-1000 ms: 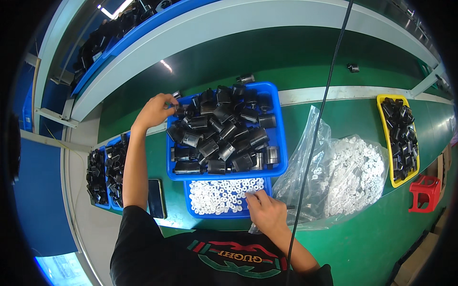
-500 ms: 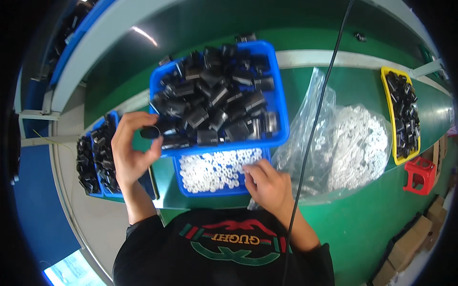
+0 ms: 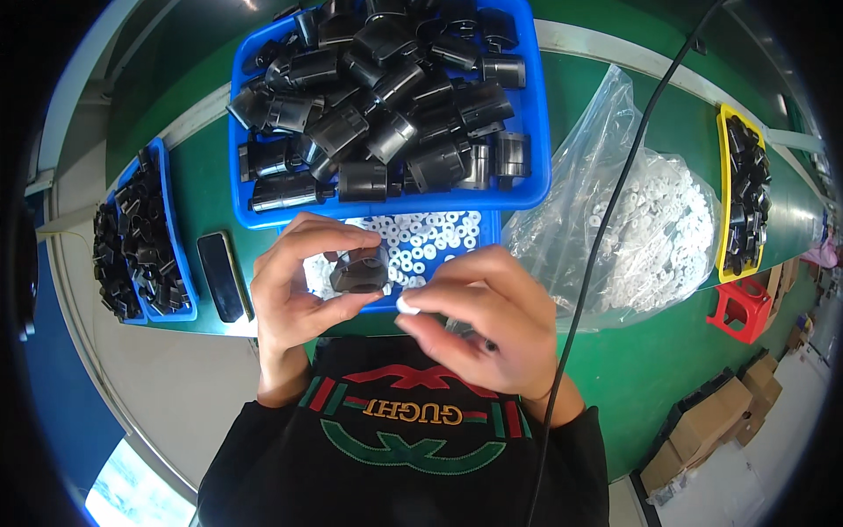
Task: The person repeatedly picks up black cylindrical components and small white washers from blue trays on a green workbench. They insert the washers into the components by hand and place the assembled units onto a conveyor belt.
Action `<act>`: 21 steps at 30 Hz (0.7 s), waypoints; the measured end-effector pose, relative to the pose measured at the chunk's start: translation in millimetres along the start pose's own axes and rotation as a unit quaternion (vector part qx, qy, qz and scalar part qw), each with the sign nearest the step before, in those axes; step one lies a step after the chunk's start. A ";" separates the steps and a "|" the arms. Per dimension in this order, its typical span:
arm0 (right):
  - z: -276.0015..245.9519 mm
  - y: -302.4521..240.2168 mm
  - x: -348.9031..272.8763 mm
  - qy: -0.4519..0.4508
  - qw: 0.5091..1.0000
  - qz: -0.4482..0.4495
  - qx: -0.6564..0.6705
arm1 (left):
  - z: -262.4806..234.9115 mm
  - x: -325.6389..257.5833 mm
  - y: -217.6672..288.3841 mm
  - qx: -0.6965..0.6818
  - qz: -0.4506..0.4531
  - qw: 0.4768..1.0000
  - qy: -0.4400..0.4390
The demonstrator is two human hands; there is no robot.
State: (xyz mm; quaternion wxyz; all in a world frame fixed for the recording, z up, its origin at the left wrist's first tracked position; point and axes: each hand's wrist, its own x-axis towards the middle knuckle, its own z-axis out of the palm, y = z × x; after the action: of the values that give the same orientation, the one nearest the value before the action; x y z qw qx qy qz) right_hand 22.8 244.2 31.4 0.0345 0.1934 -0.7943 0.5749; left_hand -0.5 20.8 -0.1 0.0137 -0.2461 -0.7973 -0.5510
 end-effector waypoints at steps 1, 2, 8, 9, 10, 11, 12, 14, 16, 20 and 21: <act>1.9 -3.1 1.7 -0.004 1.000 -0.016 0.015 | 0.0 -0.4 -0.5 -0.012 0.012 1.000 0.002; 6.7 -2.3 3.3 0.002 0.999 -0.039 0.026 | -0.8 -0.1 -0.4 -0.018 0.022 1.000 0.000; 12.4 -5.4 12.1 -0.037 0.998 -0.026 -0.037 | -2.8 -2.6 0.1 -0.039 0.063 0.997 0.008; 12.6 -5.9 11.5 -0.038 0.998 -0.017 -0.036 | -3.2 -2.6 0.2 -0.044 0.064 0.997 0.008; 12.7 -6.1 10.5 -0.040 0.999 -0.008 -0.036 | -2.9 -2.2 -0.3 -0.050 0.065 0.997 0.007; 13.6 -4.8 9.0 -0.038 0.999 -0.004 -0.037 | -3.0 -2.0 -0.6 -0.056 0.067 0.996 0.005; 14.3 -4.0 8.5 -0.038 0.999 -0.002 -0.038 | -3.5 -2.3 -0.3 -0.052 0.065 0.997 0.003; 15.3 -2.3 8.3 -0.039 0.999 -0.001 -0.038 | -4.7 -2.3 0.5 -0.042 0.064 0.997 -0.003; 15.3 -1.9 8.8 -0.042 0.998 -0.003 -0.037 | -5.9 -2.7 -0.7 -0.042 0.066 0.997 -0.007; 13.0 -2.3 11.9 -0.039 0.998 -0.035 -0.034 | -6.6 -0.8 4.9 -0.087 0.018 0.996 0.006; 12.3 -2.9 13.3 -0.036 0.997 -0.051 -0.033 | -7.9 -1.1 5.1 -0.093 0.014 0.996 -0.001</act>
State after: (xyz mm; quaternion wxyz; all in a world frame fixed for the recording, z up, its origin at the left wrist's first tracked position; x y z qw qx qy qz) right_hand 13.6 228.5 33.6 0.0420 0.2532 -0.8026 0.5384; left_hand 0.5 14.7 7.2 -0.0021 -0.2578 -0.7391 -0.6223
